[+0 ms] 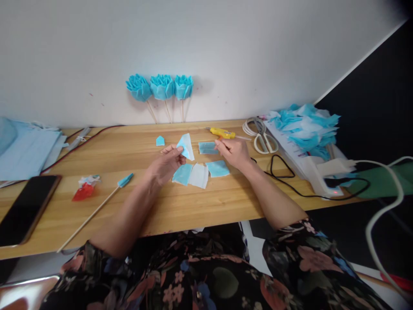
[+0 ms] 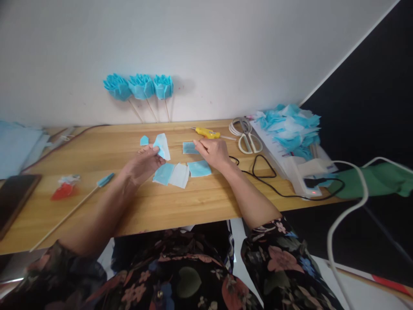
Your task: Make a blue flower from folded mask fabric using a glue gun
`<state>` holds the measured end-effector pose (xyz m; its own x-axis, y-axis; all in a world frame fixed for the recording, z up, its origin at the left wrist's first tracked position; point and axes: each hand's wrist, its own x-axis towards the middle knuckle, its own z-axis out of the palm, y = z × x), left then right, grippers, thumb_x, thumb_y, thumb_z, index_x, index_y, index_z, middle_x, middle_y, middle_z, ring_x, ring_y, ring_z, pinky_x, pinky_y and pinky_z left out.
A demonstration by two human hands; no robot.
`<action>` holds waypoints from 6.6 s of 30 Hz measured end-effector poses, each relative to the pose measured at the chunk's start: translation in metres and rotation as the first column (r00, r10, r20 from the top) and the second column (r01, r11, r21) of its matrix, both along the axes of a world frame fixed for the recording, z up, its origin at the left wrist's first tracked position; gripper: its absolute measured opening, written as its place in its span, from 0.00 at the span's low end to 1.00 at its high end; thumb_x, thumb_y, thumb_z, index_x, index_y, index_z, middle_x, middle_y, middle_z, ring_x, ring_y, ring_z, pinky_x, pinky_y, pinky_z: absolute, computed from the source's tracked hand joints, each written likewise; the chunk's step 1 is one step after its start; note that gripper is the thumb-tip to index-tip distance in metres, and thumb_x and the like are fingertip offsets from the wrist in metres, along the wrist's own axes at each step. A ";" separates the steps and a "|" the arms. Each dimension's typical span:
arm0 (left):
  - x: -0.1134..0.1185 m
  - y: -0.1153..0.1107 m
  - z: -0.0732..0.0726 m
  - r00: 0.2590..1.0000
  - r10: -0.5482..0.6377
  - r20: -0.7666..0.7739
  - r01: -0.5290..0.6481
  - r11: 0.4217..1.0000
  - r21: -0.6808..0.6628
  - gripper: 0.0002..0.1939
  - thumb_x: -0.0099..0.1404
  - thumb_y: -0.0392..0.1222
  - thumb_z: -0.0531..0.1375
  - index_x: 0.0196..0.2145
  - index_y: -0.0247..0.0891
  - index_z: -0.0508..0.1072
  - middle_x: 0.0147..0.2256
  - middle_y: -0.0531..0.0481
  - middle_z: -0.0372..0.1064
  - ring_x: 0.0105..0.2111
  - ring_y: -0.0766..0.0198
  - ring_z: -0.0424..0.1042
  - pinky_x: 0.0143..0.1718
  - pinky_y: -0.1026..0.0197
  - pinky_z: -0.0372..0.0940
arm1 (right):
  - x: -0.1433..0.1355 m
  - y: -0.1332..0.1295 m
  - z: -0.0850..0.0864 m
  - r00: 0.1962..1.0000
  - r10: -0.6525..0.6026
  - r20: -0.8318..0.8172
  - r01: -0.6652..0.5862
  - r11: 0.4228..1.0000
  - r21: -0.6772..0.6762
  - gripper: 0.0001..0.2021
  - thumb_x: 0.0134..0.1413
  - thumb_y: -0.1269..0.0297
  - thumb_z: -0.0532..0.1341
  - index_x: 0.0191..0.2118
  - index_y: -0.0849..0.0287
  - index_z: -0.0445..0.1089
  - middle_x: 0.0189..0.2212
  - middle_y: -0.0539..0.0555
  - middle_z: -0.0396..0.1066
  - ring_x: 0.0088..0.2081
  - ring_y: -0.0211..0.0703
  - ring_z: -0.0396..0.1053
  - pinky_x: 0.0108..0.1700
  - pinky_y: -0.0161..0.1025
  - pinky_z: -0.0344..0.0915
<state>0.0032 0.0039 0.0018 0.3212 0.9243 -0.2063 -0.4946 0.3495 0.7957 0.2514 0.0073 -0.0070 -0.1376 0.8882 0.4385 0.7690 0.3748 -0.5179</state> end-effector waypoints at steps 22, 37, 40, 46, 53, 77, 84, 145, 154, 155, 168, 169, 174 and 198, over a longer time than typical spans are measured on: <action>0.001 -0.004 0.005 0.996 0.014 0.088 -0.016 1.000 0.022 0.15 0.53 0.38 0.74 0.24 0.36 0.70 0.15 0.60 0.58 0.18 0.73 0.58 0.26 0.65 0.58 | -0.034 -0.001 0.022 0.771 0.022 -0.636 -0.206 0.955 -0.216 0.29 0.57 0.33 0.58 0.29 0.58 0.77 0.21 0.52 0.71 0.23 0.37 0.66 0.28 0.37 0.65; 0.004 -0.003 0.002 0.984 0.070 0.165 -0.064 0.997 -0.038 0.13 0.57 0.35 0.72 0.24 0.36 0.70 0.18 0.58 0.61 0.19 0.73 0.59 0.26 0.66 0.60 | -0.074 -0.011 -0.009 0.565 0.055 -0.823 -0.491 0.824 -0.282 0.29 0.52 0.32 0.60 0.45 0.53 0.74 0.46 0.56 0.76 0.46 0.48 0.73 0.43 0.44 0.72; 0.004 -0.003 0.001 0.984 0.070 0.165 -0.063 0.997 -0.047 0.13 0.58 0.36 0.71 0.24 0.36 0.70 0.18 0.57 0.62 0.20 0.72 0.60 0.26 0.65 0.60 | -0.076 -0.014 -0.004 0.598 0.122 -0.792 -0.500 0.829 -0.250 0.28 0.49 0.36 0.66 0.47 0.53 0.72 0.47 0.55 0.76 0.49 0.48 0.72 0.50 0.46 0.71; 0.006 -0.004 -0.003 0.987 0.062 0.147 -0.058 0.998 -0.026 0.12 0.55 0.37 0.73 0.26 0.36 0.72 0.18 0.57 0.64 0.20 0.71 0.62 0.27 0.65 0.61 | -0.084 -0.019 0.000 0.582 0.153 -0.798 -0.530 0.816 -0.230 0.24 0.47 0.43 0.70 0.44 0.52 0.69 0.39 0.52 0.75 0.41 0.45 0.72 0.48 0.45 0.70; 0.009 -0.006 -0.009 0.995 0.021 0.101 -0.021 1.000 -0.009 0.11 0.51 0.37 0.75 0.29 0.36 0.76 0.19 0.57 0.66 0.20 0.72 0.63 0.27 0.65 0.62 | -0.079 -0.019 -0.001 0.678 0.098 -0.729 -0.363 0.907 -0.215 0.15 0.51 0.48 0.67 0.32 0.55 0.69 0.28 0.48 0.69 0.32 0.38 0.63 0.37 0.39 0.62; 0.007 -0.004 -0.005 1.000 0.007 0.025 -0.009 0.998 0.055 0.12 0.55 0.40 0.74 0.30 0.35 0.75 0.19 0.57 0.65 0.19 0.72 0.63 0.25 0.66 0.60 | -0.076 -0.017 -0.002 0.736 0.075 -0.673 -0.294 0.931 -0.217 0.12 0.55 0.54 0.64 0.29 0.55 0.65 0.24 0.46 0.59 0.28 0.36 0.56 0.33 0.38 0.54; 0.007 -0.005 -0.008 0.999 0.014 -0.036 -0.010 0.994 0.107 0.15 0.53 0.43 0.74 0.26 0.35 0.73 0.18 0.56 0.64 0.19 0.72 0.62 0.24 0.66 0.58 | -0.074 -0.017 -0.004 0.738 0.081 -0.670 -0.304 0.926 -0.224 0.12 0.55 0.53 0.64 0.30 0.55 0.66 0.25 0.46 0.61 0.29 0.37 0.57 0.34 0.38 0.56; 0.005 -0.004 -0.006 0.973 0.053 -0.226 0.004 0.969 0.246 0.19 0.49 0.54 0.73 0.27 0.37 0.75 0.22 0.55 0.65 0.23 0.71 0.62 0.28 0.64 0.57 | -0.072 -0.011 -0.009 0.716 0.065 -0.695 -0.303 0.926 -0.227 0.09 0.54 0.55 0.63 0.34 0.55 0.69 0.29 0.48 0.65 0.33 0.39 0.61 0.38 0.39 0.62; 0.004 -0.001 -0.011 0.965 0.152 -0.213 -0.095 0.962 0.254 0.13 0.56 0.46 0.70 0.25 0.36 0.72 0.21 0.55 0.64 0.22 0.71 0.60 0.27 0.65 0.56 | -0.074 -0.012 -0.007 0.673 0.095 -0.733 -0.383 0.893 -0.237 0.14 0.52 0.53 0.65 0.41 0.55 0.71 0.36 0.50 0.72 0.38 0.41 0.67 0.41 0.39 0.64; 0.004 -0.001 -0.011 0.968 0.153 -0.200 -0.101 0.963 0.250 0.13 0.57 0.46 0.70 0.25 0.36 0.72 0.20 0.55 0.64 0.22 0.71 0.60 0.27 0.65 0.57 | -0.075 -0.013 -0.006 0.662 0.105 -0.742 -0.400 0.887 -0.232 0.15 0.52 0.53 0.65 0.42 0.55 0.71 0.38 0.51 0.73 0.40 0.42 0.68 0.43 0.39 0.64; 0.007 -0.002 -0.012 0.970 0.142 -0.196 -0.106 0.977 0.185 0.11 0.54 0.43 0.72 0.27 0.37 0.75 0.21 0.55 0.64 0.22 0.71 0.61 0.25 0.66 0.56 | -0.072 -0.011 -0.007 0.733 0.055 -0.678 -0.298 0.922 -0.248 0.11 0.54 0.53 0.64 0.34 0.55 0.69 0.28 0.48 0.64 0.31 0.38 0.60 0.35 0.38 0.59; 0.007 -0.002 -0.012 0.969 0.148 -0.198 -0.113 0.978 0.177 0.10 0.54 0.42 0.72 0.28 0.37 0.75 0.21 0.55 0.65 0.22 0.71 0.62 0.25 0.66 0.57 | -0.072 -0.011 -0.008 0.736 0.050 -0.675 -0.293 0.923 -0.251 0.11 0.54 0.53 0.64 0.33 0.55 0.69 0.28 0.47 0.64 0.30 0.38 0.59 0.34 0.38 0.59; 0.008 -0.003 -0.008 0.978 0.139 -0.158 -0.114 0.981 0.157 0.07 0.57 0.40 0.70 0.31 0.36 0.76 0.24 0.54 0.68 0.25 0.70 0.65 0.30 0.64 0.61 | -0.073 -0.011 -0.009 0.743 0.069 -0.665 -0.305 0.921 -0.245 0.10 0.54 0.54 0.63 0.32 0.55 0.68 0.27 0.47 0.62 0.30 0.38 0.59 0.34 0.38 0.59; 0.007 -0.004 -0.007 0.979 0.090 -0.182 -0.059 0.984 0.170 0.14 0.55 0.48 0.70 0.27 0.35 0.74 0.24 0.53 0.67 0.25 0.69 0.66 0.32 0.63 0.62 | -0.075 -0.014 -0.007 0.770 0.081 -0.633 -0.325 0.903 -0.279 0.13 0.54 0.52 0.63 0.28 0.55 0.64 0.25 0.47 0.59 0.28 0.37 0.56 0.32 0.37 0.55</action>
<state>0.0099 -0.0002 -0.0048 0.2202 0.9702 -0.1016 -0.3501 0.1758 0.9201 0.1764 -0.0065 -0.0142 -0.1538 0.9758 0.1555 0.1860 0.1832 -0.9653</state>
